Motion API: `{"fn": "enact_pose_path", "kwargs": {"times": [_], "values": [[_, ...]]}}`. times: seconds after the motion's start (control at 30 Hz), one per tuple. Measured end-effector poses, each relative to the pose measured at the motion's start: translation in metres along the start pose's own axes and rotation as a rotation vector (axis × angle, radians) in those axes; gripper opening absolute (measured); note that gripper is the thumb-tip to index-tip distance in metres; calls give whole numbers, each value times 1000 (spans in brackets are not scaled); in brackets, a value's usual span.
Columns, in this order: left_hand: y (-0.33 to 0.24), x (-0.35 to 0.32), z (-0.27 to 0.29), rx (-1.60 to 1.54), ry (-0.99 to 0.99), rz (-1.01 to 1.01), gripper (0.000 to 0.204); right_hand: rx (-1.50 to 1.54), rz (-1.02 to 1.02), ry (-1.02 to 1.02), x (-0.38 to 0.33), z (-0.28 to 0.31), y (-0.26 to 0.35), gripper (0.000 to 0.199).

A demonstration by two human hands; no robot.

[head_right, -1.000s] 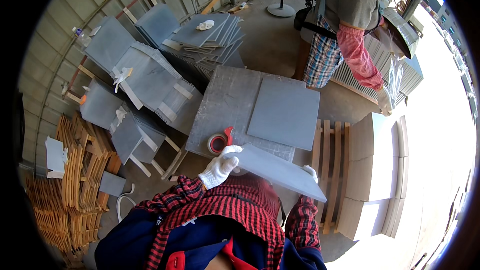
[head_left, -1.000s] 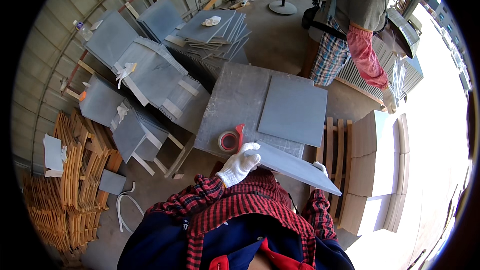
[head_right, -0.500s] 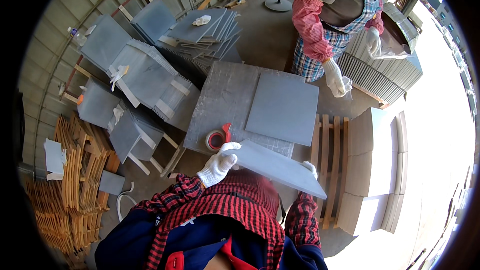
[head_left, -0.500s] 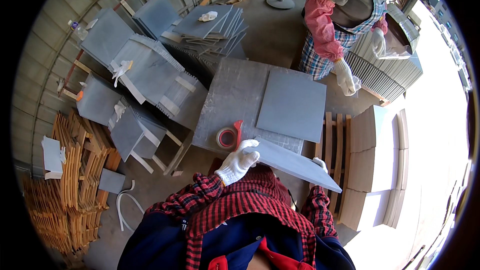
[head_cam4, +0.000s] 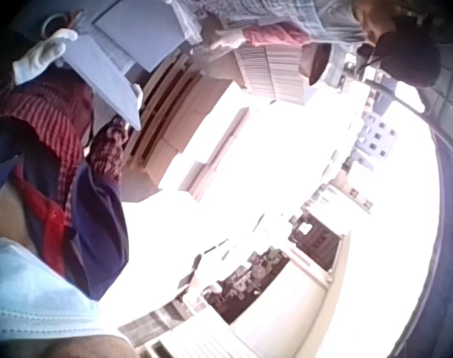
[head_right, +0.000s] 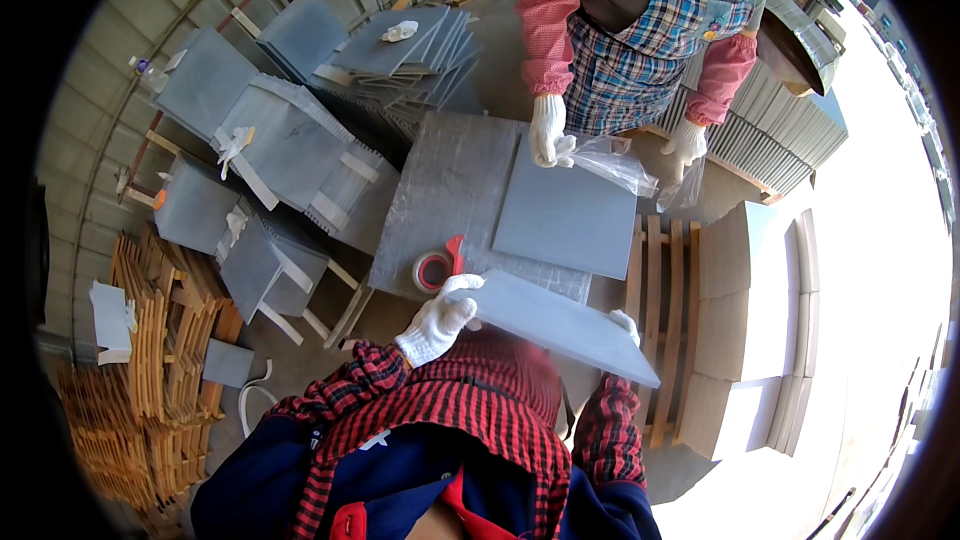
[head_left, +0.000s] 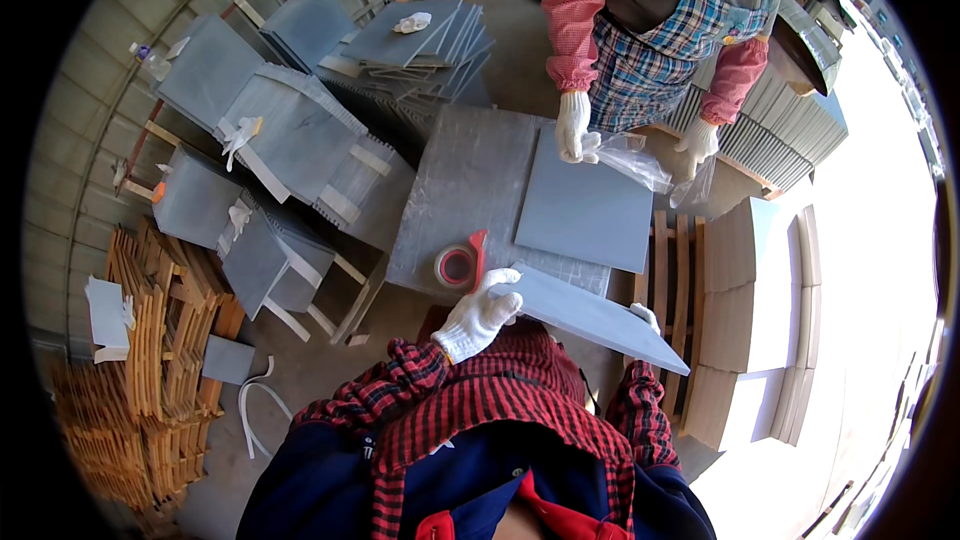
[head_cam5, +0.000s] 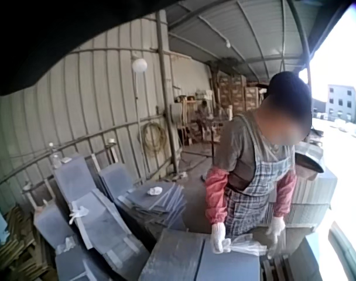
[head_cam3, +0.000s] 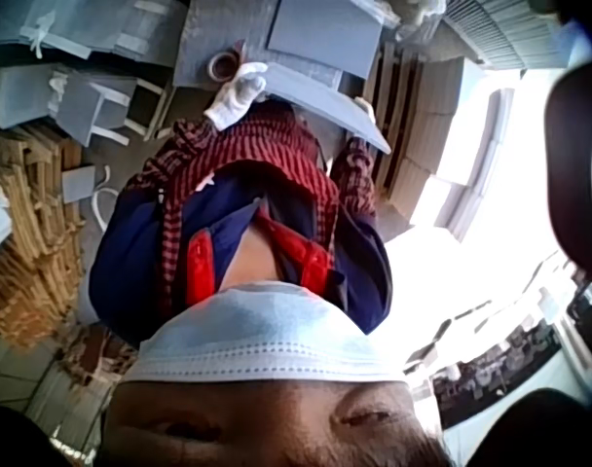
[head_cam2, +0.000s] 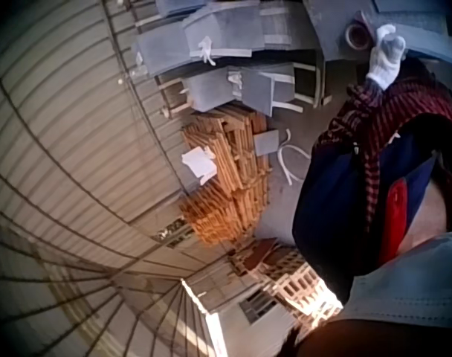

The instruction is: The person places gray rectangular boards into cardboard boxes with the help of a coworker. They use a handheld tape dispenser to seal the boxes and then stack the finished packages on a nearby pallet. The process is repeated for multiple boards.

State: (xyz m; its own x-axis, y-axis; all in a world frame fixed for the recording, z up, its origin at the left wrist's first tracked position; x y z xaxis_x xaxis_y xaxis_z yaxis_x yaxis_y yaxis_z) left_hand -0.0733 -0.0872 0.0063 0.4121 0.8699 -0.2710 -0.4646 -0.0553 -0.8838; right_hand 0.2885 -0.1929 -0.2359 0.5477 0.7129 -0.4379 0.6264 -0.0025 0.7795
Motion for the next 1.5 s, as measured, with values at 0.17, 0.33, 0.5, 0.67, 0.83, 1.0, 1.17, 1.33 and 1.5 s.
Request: {"fn": "enact_pose_path", "kwargs": {"times": [0.17, 0.33, 0.5, 0.67, 0.83, 1.0, 1.17, 1.33, 1.5], "values": [[-8, -1, 3, 40, 5, -4, 68, -4, 6, -18, -1, 1, 2, 30], [-5, -2, 2, 20, 13, 3, 68, 16, -52, -25, 4, 4, -2, 31], [-8, -3, 3, 51, -17, -19, 67, -18, 19, 36, 2, 5, -2, 32], [-8, -5, 3, 75, -28, -21, 67, 19, 61, 99, 6, 11, -4, 32], [-13, -11, 2, 53, 19, 40, 52, 75, -44, 82, 3, 5, -2, 30], [-15, -13, 2, 16, 1, 31, 50, 22, -5, 95, -5, -2, 6, 28], [-13, -12, 1, -24, 12, 36, 48, -14, -12, 97, 3, 8, 0, 33], [-8, -9, 0, 14, -12, -6, 51, 55, -69, 74, 8, 11, -7, 30], [-9, -10, 1, -16, 27, 17, 55, 19, -11, 62, 0, 4, 0, 28]]}}
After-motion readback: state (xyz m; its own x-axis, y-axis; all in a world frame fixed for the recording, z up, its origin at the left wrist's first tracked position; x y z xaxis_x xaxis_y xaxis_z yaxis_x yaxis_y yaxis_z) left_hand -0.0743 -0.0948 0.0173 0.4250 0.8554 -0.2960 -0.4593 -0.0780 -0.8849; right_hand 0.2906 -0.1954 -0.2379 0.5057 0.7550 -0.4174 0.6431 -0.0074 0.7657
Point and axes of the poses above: each hand's wrist, its own x-axis towards the middle knuckle, its own z-axis out of the back of the hand, y = z × x, the point moved 5 cm from there along x, towards the middle knuckle, and after that the axes turned 13 degrees about x, right-handed, at the moved point
